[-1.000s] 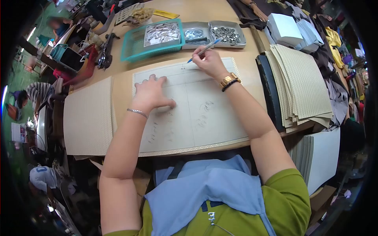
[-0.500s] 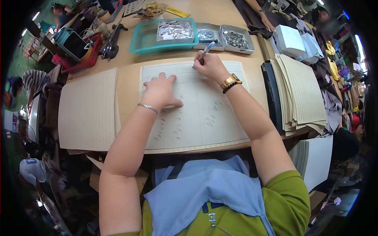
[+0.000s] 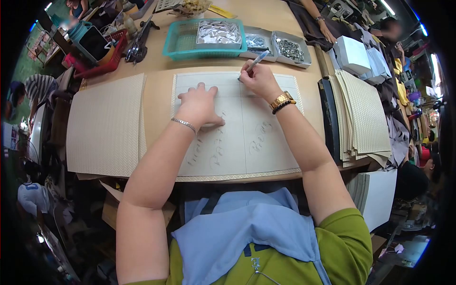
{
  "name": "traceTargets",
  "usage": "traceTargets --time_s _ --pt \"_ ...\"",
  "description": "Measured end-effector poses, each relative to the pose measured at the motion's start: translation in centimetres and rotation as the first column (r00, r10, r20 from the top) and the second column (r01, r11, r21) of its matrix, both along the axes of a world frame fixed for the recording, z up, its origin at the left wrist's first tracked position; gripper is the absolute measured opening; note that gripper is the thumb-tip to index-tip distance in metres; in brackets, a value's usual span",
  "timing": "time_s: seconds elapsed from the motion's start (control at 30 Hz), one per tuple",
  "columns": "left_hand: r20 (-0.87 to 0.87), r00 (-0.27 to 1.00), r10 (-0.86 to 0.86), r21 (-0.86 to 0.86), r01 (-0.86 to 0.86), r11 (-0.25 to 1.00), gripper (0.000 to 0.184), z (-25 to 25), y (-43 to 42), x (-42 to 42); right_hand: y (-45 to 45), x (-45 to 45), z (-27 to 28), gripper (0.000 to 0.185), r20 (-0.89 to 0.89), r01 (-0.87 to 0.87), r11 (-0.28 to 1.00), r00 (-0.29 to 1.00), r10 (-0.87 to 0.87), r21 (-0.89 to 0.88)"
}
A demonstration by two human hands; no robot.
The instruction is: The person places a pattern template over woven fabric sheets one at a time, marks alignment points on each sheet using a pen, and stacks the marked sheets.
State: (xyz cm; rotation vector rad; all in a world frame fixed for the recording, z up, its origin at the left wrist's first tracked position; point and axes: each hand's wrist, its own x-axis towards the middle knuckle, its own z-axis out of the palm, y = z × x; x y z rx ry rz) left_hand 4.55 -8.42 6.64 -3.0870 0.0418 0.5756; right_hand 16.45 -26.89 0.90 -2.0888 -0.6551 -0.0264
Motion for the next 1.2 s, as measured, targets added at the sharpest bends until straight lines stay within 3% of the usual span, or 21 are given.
traceTargets --time_s 0.13,0.53,1.2 --pt "0.010 1.000 0.000 -0.002 0.000 1.000 0.095 -0.1 0.0 -0.1 -0.4 0.0 0.0 0.016 0.022 0.106 0.987 0.994 -0.109 0.120" --pt "0.030 1.000 0.002 -0.013 -0.001 1.000 0.093 -0.5 0.1 0.0 -0.5 -0.1 -0.4 0.016 0.007 0.039 0.999 0.999 -0.039 0.018" --pt "0.036 0.999 -0.007 -0.026 0.007 1.000 0.093 -0.3 0.1 0.0 -0.5 0.4 -1.2 0.014 -0.005 0.081 0.991 0.997 -0.081 0.105"
